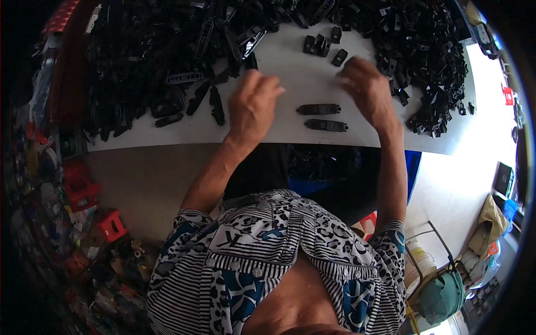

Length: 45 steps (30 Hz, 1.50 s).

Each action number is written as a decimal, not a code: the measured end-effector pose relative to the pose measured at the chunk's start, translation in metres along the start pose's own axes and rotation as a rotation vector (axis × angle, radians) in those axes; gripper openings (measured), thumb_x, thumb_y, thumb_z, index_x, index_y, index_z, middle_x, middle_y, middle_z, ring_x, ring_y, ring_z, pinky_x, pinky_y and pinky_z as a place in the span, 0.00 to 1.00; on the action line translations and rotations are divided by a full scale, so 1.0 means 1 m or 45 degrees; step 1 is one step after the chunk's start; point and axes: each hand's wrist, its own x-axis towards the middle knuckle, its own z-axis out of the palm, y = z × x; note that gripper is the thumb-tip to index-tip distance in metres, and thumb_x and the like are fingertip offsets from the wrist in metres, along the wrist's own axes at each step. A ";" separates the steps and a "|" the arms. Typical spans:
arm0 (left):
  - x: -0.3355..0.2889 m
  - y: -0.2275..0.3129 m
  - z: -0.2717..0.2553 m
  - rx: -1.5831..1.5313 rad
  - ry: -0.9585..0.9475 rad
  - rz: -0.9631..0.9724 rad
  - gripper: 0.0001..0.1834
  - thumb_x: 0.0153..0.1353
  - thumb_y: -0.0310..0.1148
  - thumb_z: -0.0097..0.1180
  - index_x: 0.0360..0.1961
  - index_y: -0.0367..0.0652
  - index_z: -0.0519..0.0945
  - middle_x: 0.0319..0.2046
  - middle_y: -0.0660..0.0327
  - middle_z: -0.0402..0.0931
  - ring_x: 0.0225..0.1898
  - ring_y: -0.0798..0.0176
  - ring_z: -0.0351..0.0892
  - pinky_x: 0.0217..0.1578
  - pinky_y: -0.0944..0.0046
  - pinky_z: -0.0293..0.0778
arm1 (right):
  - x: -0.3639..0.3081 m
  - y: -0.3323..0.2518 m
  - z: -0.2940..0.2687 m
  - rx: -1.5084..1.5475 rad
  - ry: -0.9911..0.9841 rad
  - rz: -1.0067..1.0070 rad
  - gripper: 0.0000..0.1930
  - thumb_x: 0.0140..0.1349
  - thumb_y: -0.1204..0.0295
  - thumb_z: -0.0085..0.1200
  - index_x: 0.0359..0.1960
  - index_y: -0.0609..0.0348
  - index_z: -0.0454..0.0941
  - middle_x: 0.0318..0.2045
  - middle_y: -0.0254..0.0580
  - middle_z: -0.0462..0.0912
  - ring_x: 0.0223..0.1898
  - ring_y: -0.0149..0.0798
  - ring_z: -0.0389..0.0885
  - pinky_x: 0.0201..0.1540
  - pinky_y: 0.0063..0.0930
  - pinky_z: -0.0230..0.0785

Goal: The person assembles small plastic parts by picking components from the table and fitting them together by hand.

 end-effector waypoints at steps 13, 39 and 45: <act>0.010 0.006 0.019 0.209 -0.104 0.049 0.12 0.58 0.22 0.59 0.42 0.40 0.73 0.35 0.54 0.71 0.34 0.46 0.80 0.30 0.52 0.76 | 0.009 0.015 0.010 -0.009 0.097 0.049 0.11 0.59 0.79 0.52 0.44 0.58 0.78 0.39 0.42 0.78 0.39 0.46 0.80 0.39 0.36 0.77; 0.052 0.017 0.050 -1.029 -0.351 -0.316 0.30 0.50 0.41 0.75 0.50 0.41 0.77 0.41 0.62 0.70 0.34 0.69 0.76 0.38 0.70 0.78 | -0.007 -0.013 0.002 0.641 0.162 0.663 0.20 0.57 0.78 0.60 0.52 0.64 0.73 0.40 0.55 0.81 0.38 0.50 0.82 0.42 0.39 0.73; 0.048 0.021 0.052 -0.720 -0.057 0.001 0.12 0.63 0.30 0.60 0.47 0.38 0.80 0.36 0.61 0.75 0.39 0.67 0.79 0.38 0.65 0.78 | -0.010 -0.011 0.005 0.589 0.119 0.536 0.16 0.56 0.79 0.61 0.47 0.65 0.76 0.39 0.53 0.80 0.39 0.50 0.81 0.39 0.37 0.72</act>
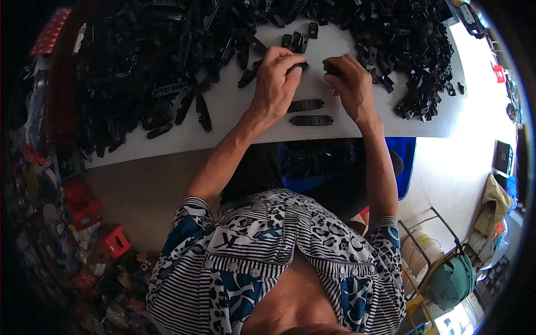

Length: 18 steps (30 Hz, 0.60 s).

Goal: The person assembles small plastic parts by picking components from the table and fitting them together by hand.

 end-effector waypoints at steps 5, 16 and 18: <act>-0.010 0.008 -0.010 0.035 -0.140 -0.206 0.11 0.60 0.20 0.59 0.44 0.37 0.81 0.38 0.58 0.77 0.43 0.58 0.80 0.43 0.58 0.76 | 0.000 -0.004 0.002 -0.032 0.002 -0.067 0.14 0.55 0.78 0.61 0.43 0.65 0.77 0.37 0.50 0.79 0.39 0.52 0.81 0.40 0.41 0.73; -0.017 -0.001 -0.013 0.358 -0.096 0.047 0.15 0.45 0.20 0.70 0.37 0.36 0.83 0.37 0.58 0.77 0.40 0.54 0.79 0.42 0.57 0.76 | 0.006 -0.014 0.002 -0.546 -0.138 -0.408 0.10 0.52 0.80 0.61 0.36 0.64 0.78 0.37 0.45 0.76 0.38 0.51 0.82 0.39 0.42 0.76; -0.018 0.002 -0.013 0.432 -0.090 0.044 0.14 0.44 0.19 0.71 0.35 0.36 0.83 0.35 0.58 0.77 0.40 0.54 0.79 0.41 0.57 0.76 | 0.005 -0.016 0.002 -0.603 -0.157 -0.401 0.09 0.52 0.81 0.61 0.35 0.64 0.77 0.36 0.45 0.75 0.38 0.51 0.82 0.38 0.42 0.76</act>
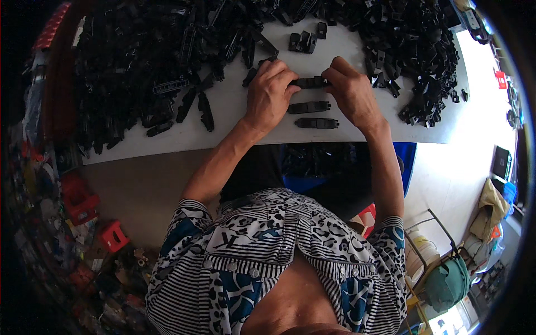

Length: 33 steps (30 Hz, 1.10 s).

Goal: The person assembles small plastic parts by picking components from the table and fitting them together by hand.

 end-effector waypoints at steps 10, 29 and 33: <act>0.001 -0.005 0.002 -0.032 0.037 0.116 0.14 0.39 0.16 0.70 0.31 0.34 0.83 0.30 0.57 0.78 0.35 0.53 0.78 0.36 0.57 0.76 | -0.001 0.003 0.000 0.108 -0.075 -0.175 0.08 0.51 0.82 0.60 0.30 0.66 0.74 0.35 0.45 0.74 0.36 0.51 0.81 0.39 0.43 0.76; 0.001 0.001 -0.028 0.209 0.020 -0.137 0.12 0.53 0.25 0.68 0.38 0.34 0.80 0.36 0.54 0.75 0.37 0.52 0.79 0.35 0.55 0.75 | 0.035 0.030 -0.004 0.131 -0.047 0.125 0.09 0.54 0.70 0.65 0.31 0.62 0.81 0.30 0.48 0.83 0.35 0.52 0.82 0.40 0.40 0.74; -0.001 -0.009 -0.024 0.486 -0.007 -0.343 0.16 0.54 0.27 0.68 0.42 0.37 0.75 0.42 0.53 0.72 0.38 0.49 0.80 0.36 0.55 0.77 | 0.066 0.025 0.037 -0.063 0.304 0.281 0.13 0.54 0.71 0.63 0.40 0.59 0.78 0.40 0.51 0.81 0.37 0.58 0.82 0.42 0.47 0.75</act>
